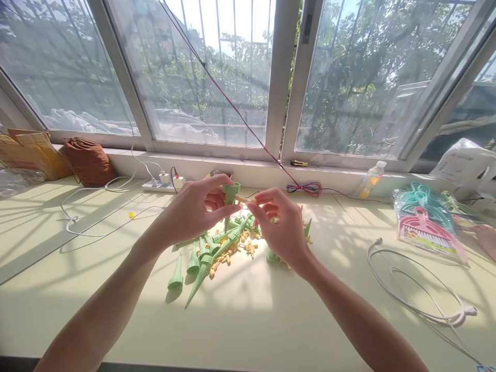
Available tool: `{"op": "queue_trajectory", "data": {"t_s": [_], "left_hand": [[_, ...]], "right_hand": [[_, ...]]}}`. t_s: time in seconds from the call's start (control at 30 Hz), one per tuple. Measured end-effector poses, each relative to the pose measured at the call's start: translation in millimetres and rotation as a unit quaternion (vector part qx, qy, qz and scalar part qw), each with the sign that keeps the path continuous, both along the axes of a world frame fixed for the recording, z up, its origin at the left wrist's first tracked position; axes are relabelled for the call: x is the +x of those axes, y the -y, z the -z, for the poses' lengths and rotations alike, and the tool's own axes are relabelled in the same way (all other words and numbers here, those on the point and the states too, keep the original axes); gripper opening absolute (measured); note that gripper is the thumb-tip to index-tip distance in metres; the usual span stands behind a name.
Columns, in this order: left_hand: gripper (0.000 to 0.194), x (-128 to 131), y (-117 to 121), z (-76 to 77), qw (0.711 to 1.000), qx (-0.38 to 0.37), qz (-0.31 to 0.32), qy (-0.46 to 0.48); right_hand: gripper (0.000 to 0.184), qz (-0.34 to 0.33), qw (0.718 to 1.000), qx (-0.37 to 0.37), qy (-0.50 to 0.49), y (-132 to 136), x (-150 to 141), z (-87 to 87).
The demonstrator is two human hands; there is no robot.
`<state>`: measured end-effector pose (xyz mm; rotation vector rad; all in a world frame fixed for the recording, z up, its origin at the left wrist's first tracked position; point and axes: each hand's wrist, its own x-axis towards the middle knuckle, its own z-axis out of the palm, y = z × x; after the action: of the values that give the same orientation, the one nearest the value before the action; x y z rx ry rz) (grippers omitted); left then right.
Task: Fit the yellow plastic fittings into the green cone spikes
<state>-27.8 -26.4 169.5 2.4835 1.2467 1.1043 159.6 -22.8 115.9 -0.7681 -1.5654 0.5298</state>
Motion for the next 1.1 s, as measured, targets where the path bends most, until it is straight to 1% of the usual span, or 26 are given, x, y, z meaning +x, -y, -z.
{"op": "queue_trajectory", "data": {"t_s": [0.17,0.3,0.47,0.67,1.0,1.1], "left_hand": [[0.012,1.0,1.6,-1.4,1.000,0.003,0.002,-0.004],[0.010,2.2,1.8,-2.1,1.000,-0.005,0.003,-0.011],[0.009,3.2,1.6,-2.0,1.000,-0.007,0.002,-0.014],[0.010,3.2,1.0,-2.2,1.000,-0.005,0.005,-0.015],[0.009,2.8,-0.1,0.1,1.000,0.003,0.014,-0.015],[0.009,2.8,-0.3,0.6,1.000,0.009,0.014,-0.017]], "right_hand": [[0.016,-0.004,1.000,-0.008,0.028,2.0,-0.2,-2.9],[0.014,-0.004,0.999,0.002,0.046,0.3,-0.4,-0.8],[0.012,0.001,0.998,0.011,0.054,-1.4,0.1,2.1],[0.007,0.011,0.998,0.016,0.058,0.0,0.8,1.0],[0.012,0.020,0.998,0.022,0.051,-1.6,-0.3,3.4],[0.013,0.018,0.998,0.019,0.062,-1.4,0.4,2.6]]}}
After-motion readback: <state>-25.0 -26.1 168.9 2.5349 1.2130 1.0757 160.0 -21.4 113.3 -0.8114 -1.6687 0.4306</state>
